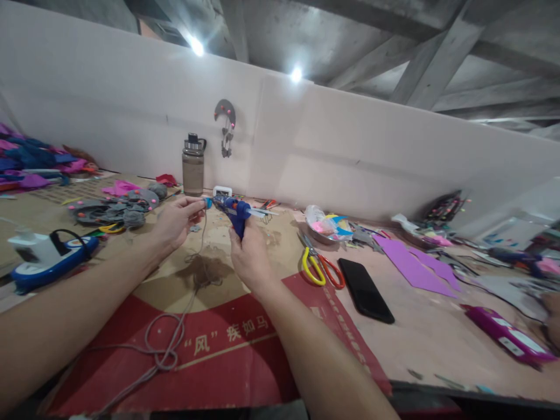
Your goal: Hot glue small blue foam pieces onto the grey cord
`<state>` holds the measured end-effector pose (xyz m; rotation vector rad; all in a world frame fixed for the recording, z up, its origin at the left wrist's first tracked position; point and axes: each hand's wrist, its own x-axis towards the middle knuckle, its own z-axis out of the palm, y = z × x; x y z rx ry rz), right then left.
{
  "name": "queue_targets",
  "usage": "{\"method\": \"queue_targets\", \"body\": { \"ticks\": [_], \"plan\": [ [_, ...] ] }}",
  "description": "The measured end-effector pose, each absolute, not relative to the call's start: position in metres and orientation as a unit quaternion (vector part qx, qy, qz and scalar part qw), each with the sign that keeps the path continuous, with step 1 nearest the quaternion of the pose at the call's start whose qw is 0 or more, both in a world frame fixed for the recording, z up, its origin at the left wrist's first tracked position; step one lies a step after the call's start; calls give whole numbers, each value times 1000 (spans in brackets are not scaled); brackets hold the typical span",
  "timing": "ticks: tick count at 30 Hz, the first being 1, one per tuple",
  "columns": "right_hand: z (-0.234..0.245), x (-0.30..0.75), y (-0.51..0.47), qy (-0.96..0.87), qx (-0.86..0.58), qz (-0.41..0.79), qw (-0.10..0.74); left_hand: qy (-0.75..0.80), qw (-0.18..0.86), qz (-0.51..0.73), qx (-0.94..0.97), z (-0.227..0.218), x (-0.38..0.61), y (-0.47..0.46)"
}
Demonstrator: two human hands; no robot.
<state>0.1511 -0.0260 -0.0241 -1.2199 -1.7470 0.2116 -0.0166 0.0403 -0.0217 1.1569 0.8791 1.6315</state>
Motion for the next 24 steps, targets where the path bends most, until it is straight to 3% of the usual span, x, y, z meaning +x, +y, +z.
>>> {"method": "queue_targets", "body": {
  "ticks": [18,24],
  "plan": [
    [-25,153,-23,-705,-499,110,493,365,469,660,460,-21,-19,41],
    [-37,163,-1,-630,-483,253,554,393,477,662,423,-22,-24,44]
  ]
}}
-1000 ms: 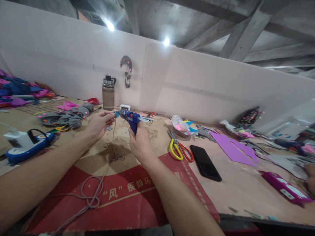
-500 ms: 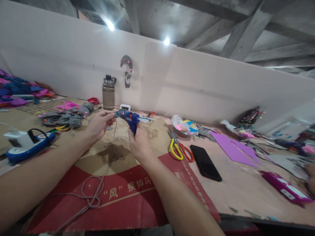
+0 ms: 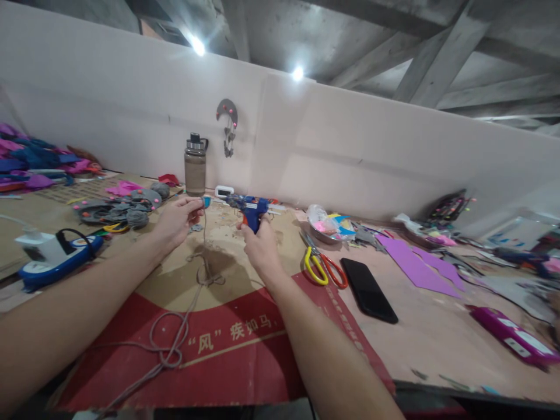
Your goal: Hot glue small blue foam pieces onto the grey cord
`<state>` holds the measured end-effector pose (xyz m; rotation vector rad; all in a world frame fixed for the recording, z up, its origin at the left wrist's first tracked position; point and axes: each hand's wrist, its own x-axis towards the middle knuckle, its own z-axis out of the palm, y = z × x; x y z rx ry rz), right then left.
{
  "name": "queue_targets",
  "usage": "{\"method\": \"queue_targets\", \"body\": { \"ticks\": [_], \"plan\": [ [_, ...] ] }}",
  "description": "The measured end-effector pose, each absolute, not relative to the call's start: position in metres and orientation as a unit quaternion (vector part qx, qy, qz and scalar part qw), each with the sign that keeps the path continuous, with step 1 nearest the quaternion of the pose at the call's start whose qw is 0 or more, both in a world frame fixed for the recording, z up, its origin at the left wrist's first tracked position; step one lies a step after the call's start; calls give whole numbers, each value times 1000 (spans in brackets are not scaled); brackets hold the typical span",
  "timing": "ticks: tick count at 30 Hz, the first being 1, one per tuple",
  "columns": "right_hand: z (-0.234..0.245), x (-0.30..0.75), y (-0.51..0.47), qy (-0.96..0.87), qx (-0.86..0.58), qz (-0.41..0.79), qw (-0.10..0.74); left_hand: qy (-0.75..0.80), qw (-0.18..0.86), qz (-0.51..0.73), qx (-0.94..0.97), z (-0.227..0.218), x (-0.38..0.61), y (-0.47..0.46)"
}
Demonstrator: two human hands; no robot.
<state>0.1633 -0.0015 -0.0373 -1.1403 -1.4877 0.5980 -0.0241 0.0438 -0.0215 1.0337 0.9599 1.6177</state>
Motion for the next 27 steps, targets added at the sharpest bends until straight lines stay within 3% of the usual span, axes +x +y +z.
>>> {"method": "queue_targets", "body": {
  "ticks": [3,7,10,12,15,17,22,27],
  "plan": [
    [-49,178,19,-606,-518,300,524,404,475,653,430,-25,-23,46],
    [-61,200,36,-635,-587,217,451,401,444,631,494,-28,-17,41],
    [-63,211,35,-637,-631,111,428,405,318,608,604,-25,-11,29],
    [-60,213,32,-630,-650,28,425,389,175,582,692,-22,-7,18],
    [-51,206,25,-642,-621,-3,448,340,50,544,765,-19,-2,7],
    [-46,194,21,-660,-588,56,464,334,11,529,780,-19,0,3],
    [-49,154,10,-625,-391,374,562,328,-38,521,787,-18,0,2],
    [-48,135,-3,-552,-282,527,581,329,-13,527,784,-17,1,1]
  ]
}}
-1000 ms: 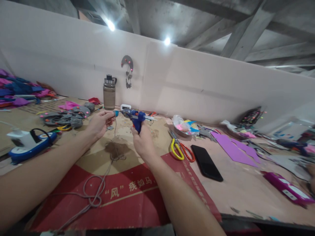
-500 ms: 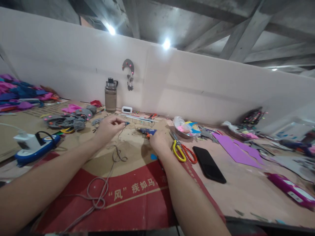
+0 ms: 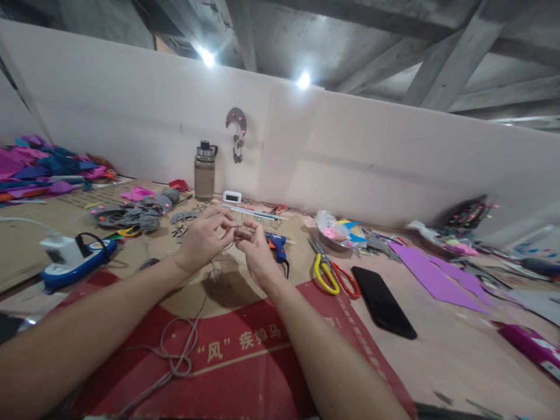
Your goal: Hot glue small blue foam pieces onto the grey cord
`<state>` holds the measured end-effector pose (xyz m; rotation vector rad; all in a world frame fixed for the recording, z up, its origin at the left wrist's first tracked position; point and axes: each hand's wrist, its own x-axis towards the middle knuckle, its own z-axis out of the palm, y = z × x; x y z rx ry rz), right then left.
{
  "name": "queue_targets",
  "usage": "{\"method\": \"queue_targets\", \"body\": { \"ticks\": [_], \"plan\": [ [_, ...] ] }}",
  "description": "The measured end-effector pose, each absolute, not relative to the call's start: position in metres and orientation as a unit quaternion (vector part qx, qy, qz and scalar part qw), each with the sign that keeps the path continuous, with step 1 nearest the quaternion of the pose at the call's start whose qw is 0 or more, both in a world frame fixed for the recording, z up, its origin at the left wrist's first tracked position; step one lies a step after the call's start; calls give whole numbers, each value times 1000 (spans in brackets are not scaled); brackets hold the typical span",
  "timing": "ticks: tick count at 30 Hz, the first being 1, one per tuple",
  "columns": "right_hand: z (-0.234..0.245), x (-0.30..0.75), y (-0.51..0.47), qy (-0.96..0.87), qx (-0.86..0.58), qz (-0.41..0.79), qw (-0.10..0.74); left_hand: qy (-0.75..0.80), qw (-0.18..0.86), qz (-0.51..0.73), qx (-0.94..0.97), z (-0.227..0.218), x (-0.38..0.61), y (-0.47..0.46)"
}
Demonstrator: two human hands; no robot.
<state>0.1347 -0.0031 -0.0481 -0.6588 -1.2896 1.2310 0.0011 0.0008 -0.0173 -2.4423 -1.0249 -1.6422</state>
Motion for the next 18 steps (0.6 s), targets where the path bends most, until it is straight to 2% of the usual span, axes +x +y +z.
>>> {"method": "queue_targets", "body": {
  "ticks": [5,9,18],
  "plan": [
    [-40,136,-10,-512,-290,561,582,-402,-108,-553,-721,-24,2,9],
    [-41,139,-7,-534,-342,500,590,-435,-224,-542,-683,-30,4,13],
    [-46,146,-4,-572,-459,380,564,-437,-353,-527,-638,-42,13,14]
  ]
}}
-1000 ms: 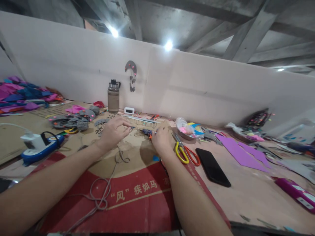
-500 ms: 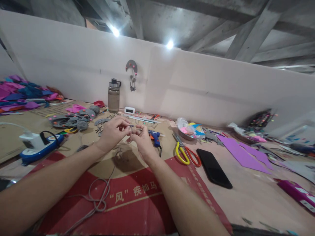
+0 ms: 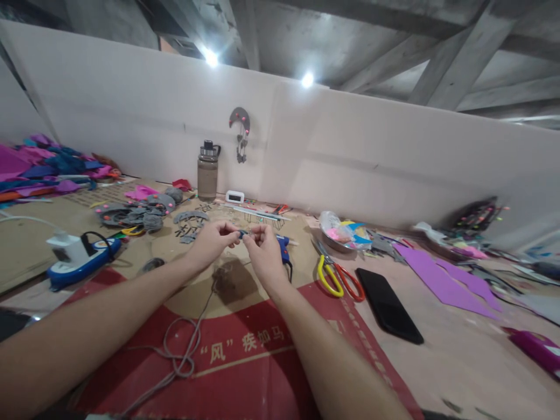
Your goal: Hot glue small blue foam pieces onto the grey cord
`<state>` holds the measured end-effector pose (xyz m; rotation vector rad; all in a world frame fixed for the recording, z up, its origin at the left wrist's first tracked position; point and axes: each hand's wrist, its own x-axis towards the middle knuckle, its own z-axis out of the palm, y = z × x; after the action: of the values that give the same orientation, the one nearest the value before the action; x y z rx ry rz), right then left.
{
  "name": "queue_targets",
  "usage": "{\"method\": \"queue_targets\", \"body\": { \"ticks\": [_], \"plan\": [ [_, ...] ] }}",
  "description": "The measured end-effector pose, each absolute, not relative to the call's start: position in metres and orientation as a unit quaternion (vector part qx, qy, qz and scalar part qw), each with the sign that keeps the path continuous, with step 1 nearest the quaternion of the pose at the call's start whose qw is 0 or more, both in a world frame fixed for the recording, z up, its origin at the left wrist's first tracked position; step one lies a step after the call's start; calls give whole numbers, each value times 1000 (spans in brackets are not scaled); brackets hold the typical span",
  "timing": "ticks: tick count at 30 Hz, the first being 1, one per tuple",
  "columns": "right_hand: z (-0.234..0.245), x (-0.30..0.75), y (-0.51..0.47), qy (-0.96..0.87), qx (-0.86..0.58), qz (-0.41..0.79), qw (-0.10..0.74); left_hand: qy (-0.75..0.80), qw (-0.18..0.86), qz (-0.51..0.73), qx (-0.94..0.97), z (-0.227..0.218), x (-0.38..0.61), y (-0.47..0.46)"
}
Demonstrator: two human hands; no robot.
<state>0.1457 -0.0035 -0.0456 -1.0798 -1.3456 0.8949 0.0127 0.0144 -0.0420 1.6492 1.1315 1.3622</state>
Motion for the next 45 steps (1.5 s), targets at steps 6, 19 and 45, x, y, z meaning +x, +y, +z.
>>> {"method": "queue_targets", "body": {
  "ticks": [6,19,45],
  "plan": [
    [-51,146,-1,-583,-491,344,548,446,411,518,603,-51,13,19],
    [-56,149,-1,-599,-493,318,545,458,419,505,599,-55,13,21],
    [-57,150,-1,-607,-499,307,538,460,411,506,603,-52,11,20]
  ]
}}
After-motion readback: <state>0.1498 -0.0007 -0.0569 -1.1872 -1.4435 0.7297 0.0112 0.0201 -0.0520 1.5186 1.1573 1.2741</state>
